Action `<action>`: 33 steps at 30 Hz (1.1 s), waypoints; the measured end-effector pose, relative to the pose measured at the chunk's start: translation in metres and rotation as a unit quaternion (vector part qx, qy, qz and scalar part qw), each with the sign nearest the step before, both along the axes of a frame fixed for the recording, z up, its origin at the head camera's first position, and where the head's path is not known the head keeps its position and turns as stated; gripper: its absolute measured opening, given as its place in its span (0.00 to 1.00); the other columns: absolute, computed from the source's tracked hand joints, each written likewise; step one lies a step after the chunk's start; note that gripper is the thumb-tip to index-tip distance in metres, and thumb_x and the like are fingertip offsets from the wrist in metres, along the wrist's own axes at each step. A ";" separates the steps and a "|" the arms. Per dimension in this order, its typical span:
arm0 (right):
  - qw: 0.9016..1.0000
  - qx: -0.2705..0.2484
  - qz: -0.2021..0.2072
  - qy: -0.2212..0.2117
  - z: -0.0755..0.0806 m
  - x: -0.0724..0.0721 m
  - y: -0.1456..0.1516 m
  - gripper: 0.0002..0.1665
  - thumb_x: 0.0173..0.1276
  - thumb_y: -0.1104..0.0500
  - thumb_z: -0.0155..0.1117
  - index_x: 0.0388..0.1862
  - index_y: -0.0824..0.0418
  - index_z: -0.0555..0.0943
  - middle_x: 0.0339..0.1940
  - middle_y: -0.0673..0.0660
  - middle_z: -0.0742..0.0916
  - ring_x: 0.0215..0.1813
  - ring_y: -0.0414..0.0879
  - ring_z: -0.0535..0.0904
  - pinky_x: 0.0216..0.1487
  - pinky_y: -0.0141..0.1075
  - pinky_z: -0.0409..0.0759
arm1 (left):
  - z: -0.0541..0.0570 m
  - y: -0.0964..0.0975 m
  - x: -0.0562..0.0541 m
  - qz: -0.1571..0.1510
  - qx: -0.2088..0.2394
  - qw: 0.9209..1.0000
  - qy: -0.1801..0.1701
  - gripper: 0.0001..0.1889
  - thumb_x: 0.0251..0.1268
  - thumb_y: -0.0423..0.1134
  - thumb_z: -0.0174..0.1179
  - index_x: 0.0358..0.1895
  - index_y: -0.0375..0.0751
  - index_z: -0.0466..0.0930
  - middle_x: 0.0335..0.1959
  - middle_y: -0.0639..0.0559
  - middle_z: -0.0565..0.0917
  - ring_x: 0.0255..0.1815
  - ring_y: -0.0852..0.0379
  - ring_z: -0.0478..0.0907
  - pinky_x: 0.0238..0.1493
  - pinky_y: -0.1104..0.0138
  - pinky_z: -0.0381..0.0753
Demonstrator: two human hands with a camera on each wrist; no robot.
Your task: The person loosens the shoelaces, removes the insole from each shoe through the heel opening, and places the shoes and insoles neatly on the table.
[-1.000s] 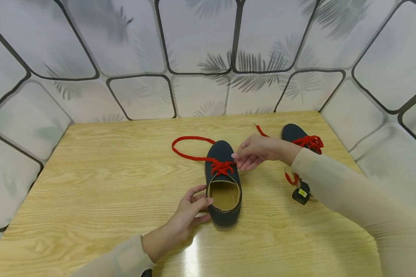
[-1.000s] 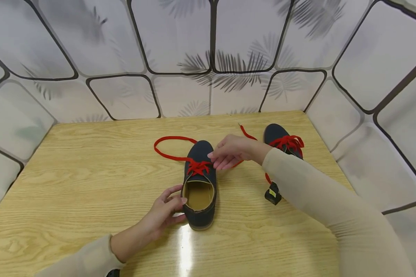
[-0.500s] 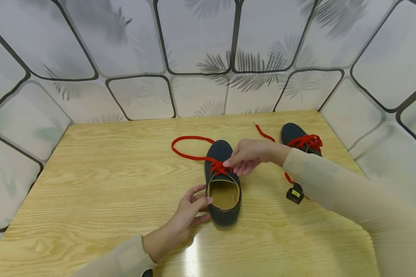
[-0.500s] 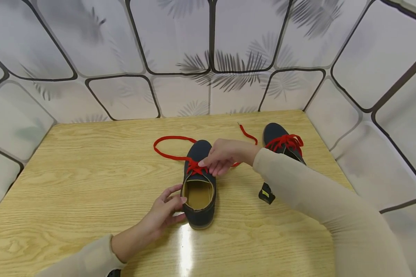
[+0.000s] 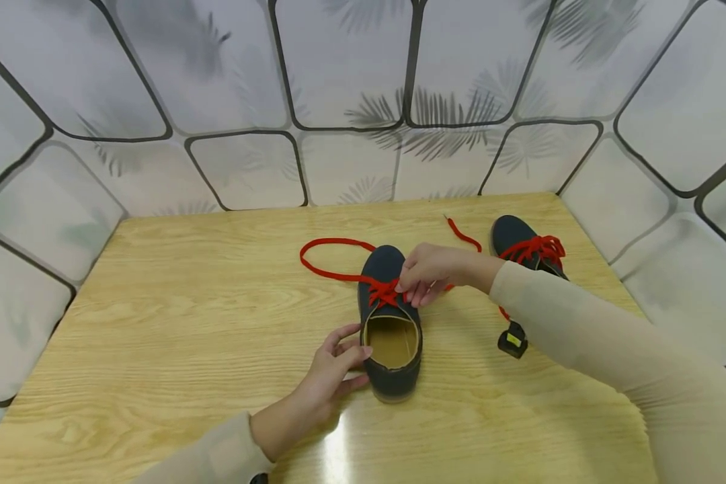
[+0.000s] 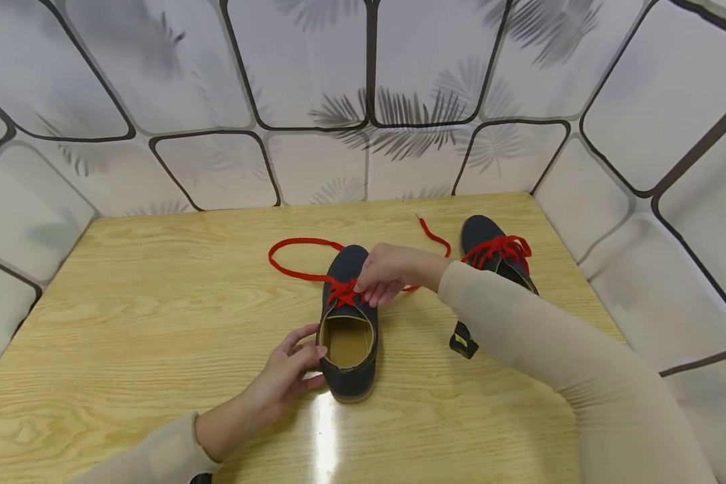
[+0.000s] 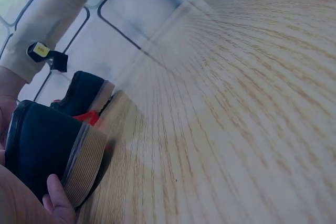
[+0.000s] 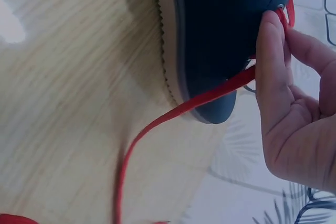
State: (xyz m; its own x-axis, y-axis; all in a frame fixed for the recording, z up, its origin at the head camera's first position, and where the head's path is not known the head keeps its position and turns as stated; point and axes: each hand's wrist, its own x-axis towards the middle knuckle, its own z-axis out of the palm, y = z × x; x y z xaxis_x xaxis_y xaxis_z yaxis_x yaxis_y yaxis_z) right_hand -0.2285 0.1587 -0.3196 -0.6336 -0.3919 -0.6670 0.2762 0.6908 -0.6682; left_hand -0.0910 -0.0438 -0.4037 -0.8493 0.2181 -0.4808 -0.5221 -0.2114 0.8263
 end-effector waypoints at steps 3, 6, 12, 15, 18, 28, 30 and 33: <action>0.999 -0.019 -0.029 -0.004 -0.003 0.001 0.004 0.06 0.62 0.65 0.56 0.33 0.67 0.80 0.21 0.55 0.84 0.24 0.43 0.82 0.31 0.34 0.83 | -0.001 0.000 0.000 0.003 0.002 1.000 -0.002 0.31 0.57 0.36 0.58 0.66 0.42 0.62 0.53 0.46 0.74 0.38 0.59 0.75 0.39 0.65 0.80; 0.998 -0.031 -0.060 -0.007 -0.006 0.002 0.006 0.08 0.61 0.65 0.57 0.37 0.68 0.79 0.21 0.55 0.84 0.24 0.43 0.82 0.31 0.34 0.83 | -0.001 0.000 0.000 0.004 0.002 1.000 -0.004 0.31 0.57 0.35 0.58 0.66 0.42 0.62 0.53 0.46 0.74 0.38 0.60 0.75 0.39 0.66 0.79; 0.997 -0.034 -0.067 0.000 -0.010 0.004 0.007 0.13 0.60 0.66 0.55 0.42 0.69 0.79 0.19 0.54 0.83 0.23 0.42 0.81 0.35 0.37 0.84 | -0.003 -0.001 0.000 0.003 -0.002 1.000 -0.001 0.31 0.56 0.35 0.58 0.65 0.42 0.62 0.54 0.46 0.74 0.38 0.60 0.75 0.38 0.66 0.79; 0.997 -0.042 -0.060 -0.009 -0.011 0.004 0.006 0.09 0.62 0.64 0.58 0.38 0.68 0.80 0.19 0.54 0.83 0.23 0.42 0.81 0.35 0.37 0.84 | -0.005 -0.001 0.001 0.002 0.000 1.000 0.002 0.31 0.56 0.35 0.58 0.65 0.41 0.62 0.54 0.46 0.75 0.38 0.60 0.75 0.38 0.66 0.79; 0.995 -0.065 -0.066 -0.028 -0.012 0.005 0.006 0.08 0.64 0.62 0.59 0.35 0.69 0.78 0.21 0.55 0.83 0.23 0.41 0.81 0.33 0.34 0.84 | -0.007 -0.001 0.001 0.003 0.000 1.000 0.004 0.31 0.56 0.35 0.58 0.66 0.41 0.62 0.53 0.46 0.75 0.38 0.60 0.75 0.38 0.66 0.79; 0.973 -0.140 -0.145 -0.116 -0.021 0.012 0.021 0.05 0.64 0.64 0.55 0.30 0.63 0.78 0.24 0.53 0.83 0.27 0.43 0.81 0.38 0.35 0.83 | -0.006 0.008 0.011 0.011 -0.018 1.000 -0.005 0.31 0.56 0.36 0.59 0.66 0.42 0.62 0.52 0.48 0.77 0.37 0.60 0.76 0.38 0.67 0.79; 0.976 -0.128 -0.135 -0.115 -0.022 0.014 0.022 0.05 0.63 0.64 0.55 0.29 0.63 0.78 0.24 0.53 0.83 0.26 0.43 0.80 0.38 0.34 0.83 | -0.006 0.010 0.012 0.011 -0.020 1.000 -0.008 0.31 0.56 0.36 0.59 0.66 0.43 0.62 0.50 0.49 0.77 0.37 0.60 0.76 0.38 0.66 0.79; 0.981 -0.117 -0.112 -0.109 -0.021 0.015 0.022 0.04 0.63 0.63 0.57 0.32 0.63 0.78 0.23 0.52 0.82 0.27 0.43 0.79 0.38 0.34 0.82 | -0.006 0.013 0.015 0.015 -0.022 1.000 -0.011 0.31 0.56 0.36 0.59 0.65 0.42 0.62 0.47 0.51 0.77 0.36 0.61 0.76 0.38 0.66 0.80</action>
State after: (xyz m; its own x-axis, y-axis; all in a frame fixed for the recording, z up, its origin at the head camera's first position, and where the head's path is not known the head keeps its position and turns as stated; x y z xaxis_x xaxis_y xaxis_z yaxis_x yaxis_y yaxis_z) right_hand -0.2132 0.1808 -0.3407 -0.5738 -0.4173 -0.7047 0.5571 0.4318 -0.7093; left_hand -0.0761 -0.0309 -0.4101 -0.8448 0.1703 -0.5072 -0.5333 -0.1913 0.8241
